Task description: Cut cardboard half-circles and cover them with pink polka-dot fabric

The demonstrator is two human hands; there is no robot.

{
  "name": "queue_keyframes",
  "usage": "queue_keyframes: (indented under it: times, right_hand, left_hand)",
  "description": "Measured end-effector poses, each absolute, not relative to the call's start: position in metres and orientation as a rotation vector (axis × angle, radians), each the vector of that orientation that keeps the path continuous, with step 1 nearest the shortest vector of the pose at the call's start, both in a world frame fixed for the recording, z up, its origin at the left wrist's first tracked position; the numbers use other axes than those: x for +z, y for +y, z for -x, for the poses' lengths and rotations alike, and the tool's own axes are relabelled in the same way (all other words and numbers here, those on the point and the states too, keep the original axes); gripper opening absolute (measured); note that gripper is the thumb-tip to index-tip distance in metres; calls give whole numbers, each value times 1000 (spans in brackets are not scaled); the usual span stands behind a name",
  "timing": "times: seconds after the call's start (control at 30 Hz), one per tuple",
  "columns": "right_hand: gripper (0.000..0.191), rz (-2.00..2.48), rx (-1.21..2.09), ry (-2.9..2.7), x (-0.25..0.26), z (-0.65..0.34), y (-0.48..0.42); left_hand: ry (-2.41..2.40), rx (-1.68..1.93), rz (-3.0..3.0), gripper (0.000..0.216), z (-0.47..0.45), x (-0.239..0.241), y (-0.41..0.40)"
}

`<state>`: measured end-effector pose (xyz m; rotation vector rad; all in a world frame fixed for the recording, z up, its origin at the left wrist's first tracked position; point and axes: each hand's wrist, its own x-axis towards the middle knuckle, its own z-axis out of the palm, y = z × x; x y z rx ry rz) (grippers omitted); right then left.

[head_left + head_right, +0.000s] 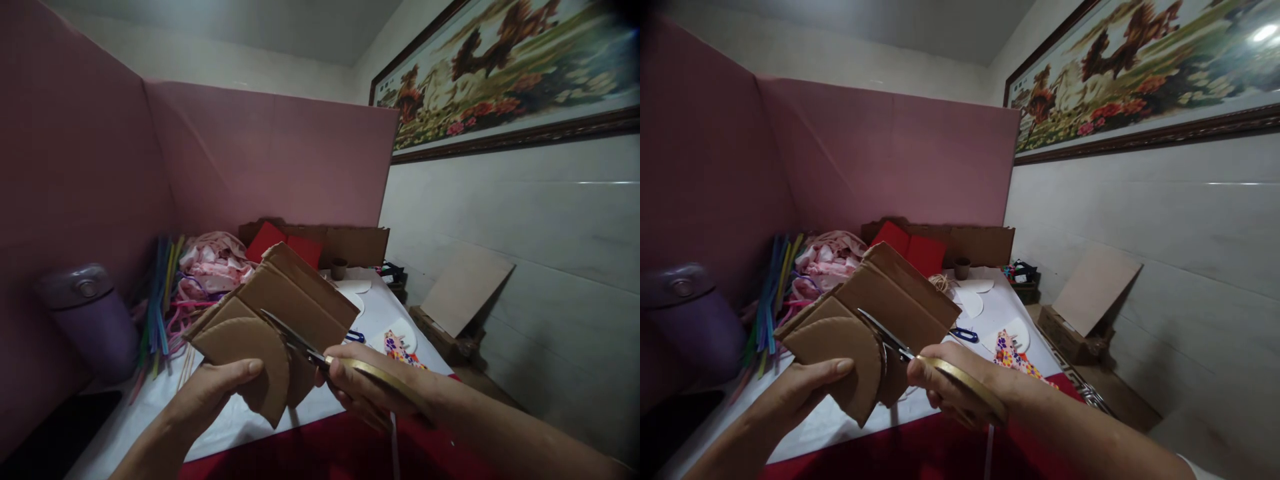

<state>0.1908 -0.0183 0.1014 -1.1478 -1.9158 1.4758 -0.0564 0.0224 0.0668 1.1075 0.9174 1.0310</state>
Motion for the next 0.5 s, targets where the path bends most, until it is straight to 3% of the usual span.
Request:
queue_keyframes:
  times: [0.27,0.5]
  right_hand:
    - [75,1185,1421,-1850,94,-188,-18]
    - [63,1201,1211,-1951,87,-188,-14]
  left_hand:
    - [923,1039,-1075,16,54,66,22]
    - [914,1061,-1046,21,51,66,20]
